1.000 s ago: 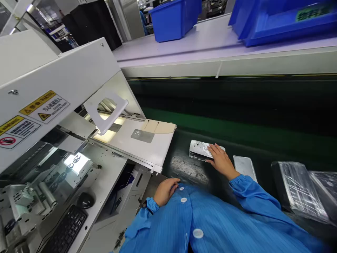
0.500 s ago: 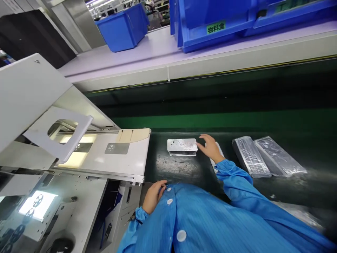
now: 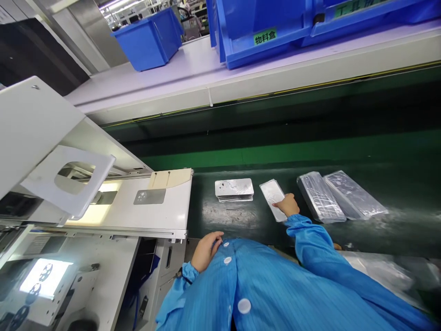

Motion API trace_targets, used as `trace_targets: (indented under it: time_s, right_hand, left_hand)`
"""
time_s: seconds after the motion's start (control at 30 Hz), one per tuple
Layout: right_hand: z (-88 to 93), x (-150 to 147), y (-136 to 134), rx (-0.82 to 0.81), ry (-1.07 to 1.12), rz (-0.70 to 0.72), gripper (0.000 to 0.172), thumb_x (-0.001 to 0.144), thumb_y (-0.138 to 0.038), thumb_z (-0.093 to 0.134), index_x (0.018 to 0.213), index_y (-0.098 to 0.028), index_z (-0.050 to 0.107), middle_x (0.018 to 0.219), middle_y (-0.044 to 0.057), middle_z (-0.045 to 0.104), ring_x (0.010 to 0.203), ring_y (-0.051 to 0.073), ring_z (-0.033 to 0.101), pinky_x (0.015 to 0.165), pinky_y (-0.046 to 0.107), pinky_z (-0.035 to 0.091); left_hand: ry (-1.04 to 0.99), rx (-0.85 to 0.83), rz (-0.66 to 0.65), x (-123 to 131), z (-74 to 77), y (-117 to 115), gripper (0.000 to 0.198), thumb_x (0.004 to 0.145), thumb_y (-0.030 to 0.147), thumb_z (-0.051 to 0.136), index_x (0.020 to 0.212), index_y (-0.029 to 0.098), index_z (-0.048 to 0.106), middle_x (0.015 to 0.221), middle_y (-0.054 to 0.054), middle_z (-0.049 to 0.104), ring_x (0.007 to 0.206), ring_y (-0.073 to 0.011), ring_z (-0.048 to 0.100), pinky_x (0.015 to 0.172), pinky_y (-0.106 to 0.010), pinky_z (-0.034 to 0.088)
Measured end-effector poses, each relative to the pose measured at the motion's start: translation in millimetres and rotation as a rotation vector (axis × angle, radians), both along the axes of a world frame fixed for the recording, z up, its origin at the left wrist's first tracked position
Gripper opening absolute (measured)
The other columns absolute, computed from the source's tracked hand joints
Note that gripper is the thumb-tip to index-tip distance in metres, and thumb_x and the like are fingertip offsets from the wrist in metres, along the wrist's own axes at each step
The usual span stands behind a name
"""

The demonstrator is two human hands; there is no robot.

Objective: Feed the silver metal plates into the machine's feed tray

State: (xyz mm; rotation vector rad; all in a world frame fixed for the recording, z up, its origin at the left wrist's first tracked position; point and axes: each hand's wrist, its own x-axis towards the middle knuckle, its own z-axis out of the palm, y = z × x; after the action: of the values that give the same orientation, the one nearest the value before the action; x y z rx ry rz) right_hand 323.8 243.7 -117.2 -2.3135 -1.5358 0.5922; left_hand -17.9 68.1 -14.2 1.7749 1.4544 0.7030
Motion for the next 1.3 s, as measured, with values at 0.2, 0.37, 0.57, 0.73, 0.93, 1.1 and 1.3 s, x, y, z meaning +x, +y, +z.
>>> trace_targets:
  time_s: [0.2, 0.37, 0.57, 0.73, 0.93, 1.1, 1.3]
  right_hand:
    - [35.0, -6.9, -33.3, 0.021, 0.386, 0.137, 0.035, 0.077, -0.045, 0.056, 0.095, -0.015, 0.062, 0.08, 0.01, 0.071, 0.073, 0.024, 0.067, 0.065, 0.036, 0.054]
    - [63.4, -78.3, -61.2, 0.01, 0.92, 0.513, 0.052, 0.071, -0.063, 0.057, 0.094, -0.017, 0.064, 0.085, 0.008, 0.072, 0.077, 0.025, 0.067, 0.072, 0.041, 0.054]
    - [109.3, -135.4, -57.1, 0.389, 0.441, 0.839, 0.048, 0.081, -0.058, 0.05, 0.107, -0.02, 0.064, 0.109, 0.012, 0.065, 0.105, 0.028, 0.057, 0.092, 0.045, 0.044]
    - [133.2, -147.8, -39.7, 0.451, 0.156, 1.32, 0.036, 0.093, -0.038, 0.037, 0.094, -0.019, 0.068, 0.089, 0.01, 0.067, 0.087, 0.022, 0.058, 0.079, 0.036, 0.048]
    - [117.7, -167.6, -36.8, 0.752, 0.077, 1.462, 0.031, 0.093, -0.019, 0.037, 0.088, -0.016, 0.067, 0.076, 0.008, 0.066, 0.073, 0.018, 0.057, 0.065, 0.031, 0.047]
    - [109.9, -171.8, -36.6, 0.966, -0.012, 1.501, 0.029, 0.092, -0.013, 0.037, 0.089, -0.015, 0.066, 0.076, 0.008, 0.067, 0.072, 0.018, 0.058, 0.066, 0.031, 0.048]
    - [117.1, -171.2, -42.6, 1.099, -0.063, 1.533, 0.027, 0.09, -0.01, 0.038, 0.094, -0.015, 0.064, 0.082, 0.008, 0.069, 0.077, 0.018, 0.059, 0.071, 0.033, 0.045]
  left_hand:
    - [-0.039, -0.017, 0.044, 14.5, -1.9, 20.9, 0.027, 0.084, 0.024, 0.053, 0.109, 0.018, 0.058, 0.101, -0.009, 0.067, 0.097, -0.0189, 0.062, 0.091, -0.038, 0.048]
    - [-0.25, -0.051, 0.077, 42.9, -3.9, 58.3, 0.06, 0.072, 0.025, 0.069, 0.127, 0.017, 0.047, 0.126, -0.013, 0.059, 0.113, -0.023, 0.057, 0.095, -0.04, 0.046]
    - [-0.271, -0.031, 0.242, 31.7, -21.3, 76.0, 0.02, 0.082, 0.015, 0.053, 0.096, 0.015, 0.067, 0.099, -0.007, 0.071, 0.095, -0.018, 0.063, 0.091, -0.034, 0.047]
    - [-0.283, -0.036, 0.262, 22.3, -36.5, 69.0, 0.019, 0.077, 0.011, 0.056, 0.091, 0.015, 0.068, 0.092, -0.005, 0.072, 0.089, -0.0177, 0.063, 0.088, -0.033, 0.047]
    - [-0.333, -0.052, 0.353, 20.3, -54.6, 65.0, 0.017, 0.075, 0.011, 0.059, 0.089, 0.016, 0.067, 0.083, -0.002, 0.07, 0.081, -0.0156, 0.063, 0.081, -0.029, 0.049]
    - [-0.397, -0.045, 0.41, 17.2, -61.5, 63.1, 0.016, 0.074, 0.011, 0.06, 0.087, 0.016, 0.066, 0.08, -0.001, 0.07, 0.08, -0.0151, 0.062, 0.079, -0.029, 0.049]
    - [-0.478, -0.022, 0.394, 17.5, -59.8, 60.9, 0.015, 0.073, 0.013, 0.063, 0.087, 0.017, 0.067, 0.086, -0.002, 0.07, 0.084, -0.0151, 0.063, 0.083, -0.029, 0.048]
